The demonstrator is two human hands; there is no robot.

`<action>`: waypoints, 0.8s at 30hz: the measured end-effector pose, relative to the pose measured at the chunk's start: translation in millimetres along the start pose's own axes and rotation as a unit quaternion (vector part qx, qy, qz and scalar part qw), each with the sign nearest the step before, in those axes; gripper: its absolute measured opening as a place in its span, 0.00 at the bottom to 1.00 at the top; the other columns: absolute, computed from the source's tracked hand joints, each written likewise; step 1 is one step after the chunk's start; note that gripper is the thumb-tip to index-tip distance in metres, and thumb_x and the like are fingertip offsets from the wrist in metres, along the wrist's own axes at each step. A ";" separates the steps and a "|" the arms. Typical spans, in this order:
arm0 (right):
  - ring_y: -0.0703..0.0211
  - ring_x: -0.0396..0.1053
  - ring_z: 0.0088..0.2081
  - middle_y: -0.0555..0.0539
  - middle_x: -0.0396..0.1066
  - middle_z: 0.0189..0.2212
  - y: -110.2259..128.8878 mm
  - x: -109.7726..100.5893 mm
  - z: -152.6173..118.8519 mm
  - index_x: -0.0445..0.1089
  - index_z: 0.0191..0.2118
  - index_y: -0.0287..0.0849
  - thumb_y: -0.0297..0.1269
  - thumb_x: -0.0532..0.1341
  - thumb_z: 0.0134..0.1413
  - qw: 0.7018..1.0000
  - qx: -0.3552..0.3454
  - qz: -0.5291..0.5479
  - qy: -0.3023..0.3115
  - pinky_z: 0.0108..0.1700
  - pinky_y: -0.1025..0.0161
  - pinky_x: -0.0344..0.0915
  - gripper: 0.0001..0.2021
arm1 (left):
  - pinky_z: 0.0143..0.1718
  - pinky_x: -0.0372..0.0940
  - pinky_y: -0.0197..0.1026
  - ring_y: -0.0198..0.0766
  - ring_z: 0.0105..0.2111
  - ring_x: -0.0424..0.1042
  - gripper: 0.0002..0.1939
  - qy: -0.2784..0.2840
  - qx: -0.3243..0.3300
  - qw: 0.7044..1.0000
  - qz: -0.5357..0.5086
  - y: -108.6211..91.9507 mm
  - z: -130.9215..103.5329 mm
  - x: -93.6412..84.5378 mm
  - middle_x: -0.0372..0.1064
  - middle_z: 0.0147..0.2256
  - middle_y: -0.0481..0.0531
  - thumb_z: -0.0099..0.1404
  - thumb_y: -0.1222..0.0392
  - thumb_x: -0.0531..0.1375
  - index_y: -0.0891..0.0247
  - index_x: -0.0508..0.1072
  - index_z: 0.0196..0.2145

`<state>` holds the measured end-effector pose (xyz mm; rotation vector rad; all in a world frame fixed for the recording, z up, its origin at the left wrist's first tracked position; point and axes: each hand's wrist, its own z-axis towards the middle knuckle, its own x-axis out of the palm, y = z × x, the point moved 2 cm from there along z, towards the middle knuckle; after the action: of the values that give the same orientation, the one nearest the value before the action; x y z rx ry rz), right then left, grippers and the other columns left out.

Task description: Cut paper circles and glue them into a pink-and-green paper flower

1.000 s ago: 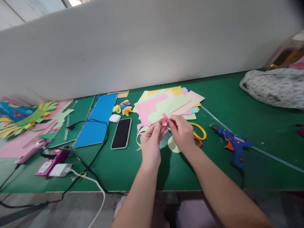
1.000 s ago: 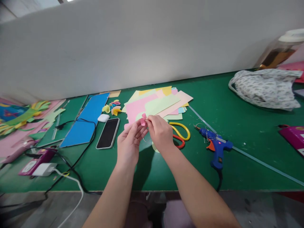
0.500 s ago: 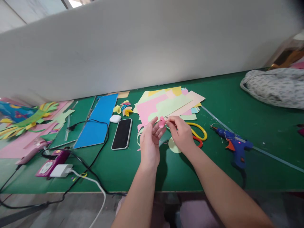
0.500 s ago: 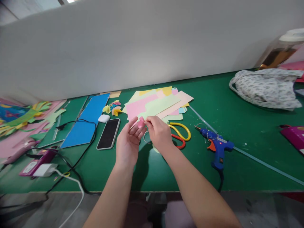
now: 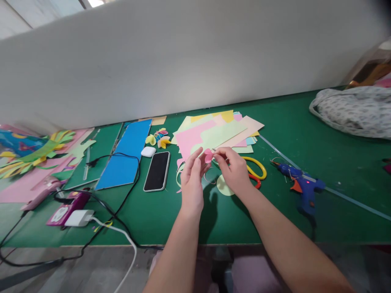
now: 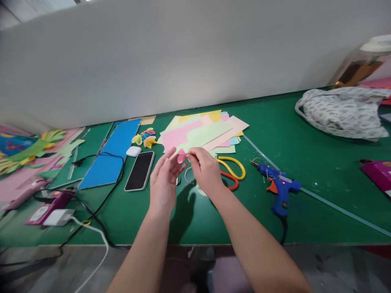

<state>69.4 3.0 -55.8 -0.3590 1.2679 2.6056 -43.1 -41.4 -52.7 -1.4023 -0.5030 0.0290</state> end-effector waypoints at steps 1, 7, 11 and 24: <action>0.59 0.69 0.33 0.48 0.72 0.31 -0.3 -0.4 0.2 0.66 0.34 0.45 0.35 0.54 0.62 1.000 0.005 0.011 0.003 0.36 0.62 0.64 0.06 | 0.46 0.68 0.42 0.41 0.47 0.73 0.15 -0.010 0.012 1.000 0.025 -0.9 1.3 -2.2 0.74 0.47 0.55 0.64 0.52 0.59 0.59 0.73 0.46; 0.60 0.68 0.32 0.50 0.70 0.31 -2.9 -1.4 0.5 0.67 0.34 0.46 0.38 0.56 0.61 0.994 0.046 0.095 0.041 0.33 0.63 0.64 0.06 | 0.44 0.68 0.39 0.39 0.44 0.72 0.11 -0.024 0.132 0.969 0.206 -12.0 2.9 -12.1 0.72 0.44 0.53 0.61 0.56 0.62 0.58 0.76 0.42; 0.60 0.68 0.32 0.50 0.70 0.29 0.0 -0.7 0.5 0.67 0.33 0.46 0.36 0.56 0.60 0.994 0.023 0.080 0.075 0.33 0.63 0.63 0.06 | 0.45 0.67 0.42 0.40 0.46 0.70 0.07 -0.005 0.212 0.930 0.300 -17.7 2.6 -14.3 0.70 0.43 0.53 0.60 0.59 0.62 0.57 0.78 0.38; 0.59 0.69 0.36 0.48 0.73 0.34 1.3 0.8 -0.1 0.71 0.36 0.46 0.34 0.59 0.59 0.997 -0.006 0.064 0.046 0.34 0.63 0.66 0.04 | 0.40 0.65 0.40 0.39 0.41 0.71 0.04 0.019 0.085 0.969 0.233 -14.1 10.2 -21.2 0.73 0.37 0.51 0.57 0.58 0.64 0.60 0.76 0.30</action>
<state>68.2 2.2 -55.1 -0.4160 1.3473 2.7330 -69.4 -41.1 -45.4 -1.3221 -0.1257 0.4158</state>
